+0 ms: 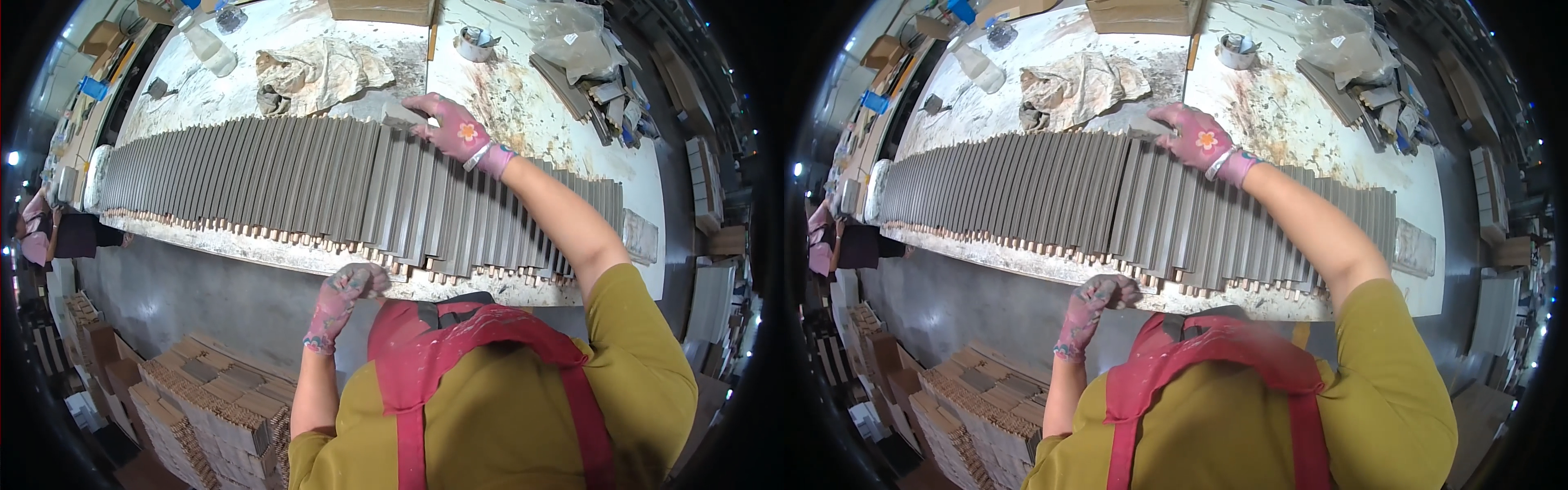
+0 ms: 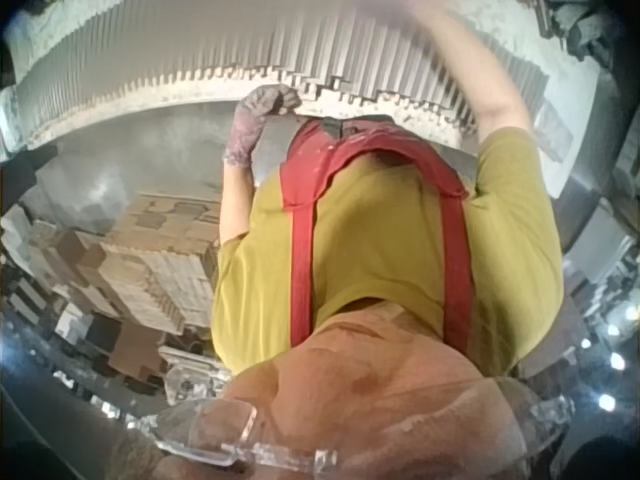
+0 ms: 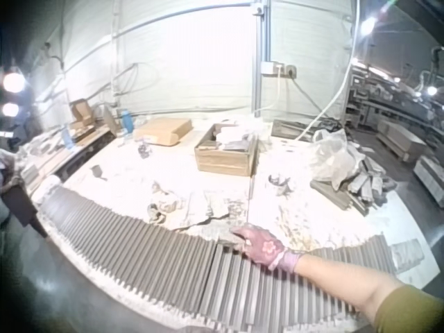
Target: The person cleans a row of wooden rods using a handheld brush, moving the brush repeatedly along the grooved surface.
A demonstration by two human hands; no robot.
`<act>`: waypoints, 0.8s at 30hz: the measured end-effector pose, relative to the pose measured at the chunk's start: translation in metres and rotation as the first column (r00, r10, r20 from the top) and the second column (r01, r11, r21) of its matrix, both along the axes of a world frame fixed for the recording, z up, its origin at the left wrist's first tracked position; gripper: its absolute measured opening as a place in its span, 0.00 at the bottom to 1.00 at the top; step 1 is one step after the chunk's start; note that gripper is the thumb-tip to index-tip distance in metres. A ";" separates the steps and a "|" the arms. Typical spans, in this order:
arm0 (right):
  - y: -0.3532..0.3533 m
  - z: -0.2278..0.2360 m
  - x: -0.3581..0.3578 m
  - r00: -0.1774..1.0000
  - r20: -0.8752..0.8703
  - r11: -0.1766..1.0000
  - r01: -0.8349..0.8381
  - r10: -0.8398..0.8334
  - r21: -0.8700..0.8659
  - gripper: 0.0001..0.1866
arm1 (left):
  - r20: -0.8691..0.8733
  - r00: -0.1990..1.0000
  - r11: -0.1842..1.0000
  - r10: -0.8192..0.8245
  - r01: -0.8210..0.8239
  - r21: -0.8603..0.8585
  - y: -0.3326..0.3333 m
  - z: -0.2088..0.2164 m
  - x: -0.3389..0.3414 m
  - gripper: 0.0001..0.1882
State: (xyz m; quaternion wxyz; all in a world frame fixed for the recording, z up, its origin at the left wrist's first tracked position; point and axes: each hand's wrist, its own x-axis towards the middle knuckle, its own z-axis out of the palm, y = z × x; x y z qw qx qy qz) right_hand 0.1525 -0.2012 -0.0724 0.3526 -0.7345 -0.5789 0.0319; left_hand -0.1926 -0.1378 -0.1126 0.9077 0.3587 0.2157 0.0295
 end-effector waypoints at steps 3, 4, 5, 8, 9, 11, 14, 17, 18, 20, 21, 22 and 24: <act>0.001 0.004 -0.034 0.990 0.138 0.961 0.048 -0.011 -0.274 0.22 | -0.111 0.994 0.997 0.013 -0.005 0.079 -0.022 0.006 0.005 0.12; -0.005 0.006 -0.054 0.961 0.275 0.878 0.112 0.024 -0.466 0.23 | -0.213 0.975 0.990 0.068 -0.040 0.132 -0.023 0.004 0.007 0.12; -0.023 -0.003 -0.067 0.940 0.321 0.936 0.007 0.114 -0.353 0.23 | -0.258 0.966 0.986 0.026 0.018 0.166 -0.021 0.011 0.011 0.12; -0.063 -0.007 -0.106 0.844 0.263 0.877 -0.403 0.467 -0.263 0.23 | -0.240 0.971 0.984 0.014 0.029 0.176 -0.022 0.009 0.011 0.12; -0.067 0.001 -0.103 0.822 0.233 0.849 -0.466 0.519 -0.250 0.21 | -0.240 0.971 0.984 0.015 0.028 0.174 -0.021 0.007 0.011 0.12; -0.049 0.003 -0.080 0.902 0.206 0.916 -0.335 0.380 -0.222 0.21 | -0.246 0.969 0.986 0.028 0.014 0.168 -0.022 0.001 0.008 0.13; -0.012 0.022 -0.041 0.998 -0.029 0.949 0.048 -0.060 -0.313 0.19 | -0.128 0.991 0.996 0.030 -0.019 0.091 -0.020 -0.008 0.003 0.13; -0.032 0.009 -0.060 0.984 0.149 0.932 -0.034 0.093 -0.361 0.22 | -0.189 0.982 0.989 0.029 -0.001 0.146 -0.022 0.000 0.007 0.14; -0.047 0.007 -0.079 0.947 0.224 0.908 -0.127 0.231 -0.400 0.23 | -0.208 0.976 0.981 0.056 -0.015 0.191 -0.024 0.001 0.008 0.13; -0.080 0.003 -0.105 0.847 0.215 0.847 -0.395 0.485 -0.356 0.24 | -0.249 0.968 0.968 0.041 0.023 0.248 -0.022 0.001 0.007 0.14; -0.085 0.004 -0.103 0.827 0.157 0.806 -0.453 0.539 -0.382 0.24 | -0.289 0.957 0.951 0.028 0.063 0.303 -0.022 0.000 0.007 0.14; -0.088 0.005 -0.103 0.802 0.094 0.760 -0.512 0.590 -0.401 0.25 | -0.294 0.955 0.952 0.032 0.061 0.301 -0.024 0.000 0.008 0.14; -0.069 0.014 -0.090 0.892 0.132 0.878 -0.383 0.432 -0.286 0.23 | -0.189 0.981 0.984 0.046 -0.013 0.175 -0.025 0.000 0.007 0.14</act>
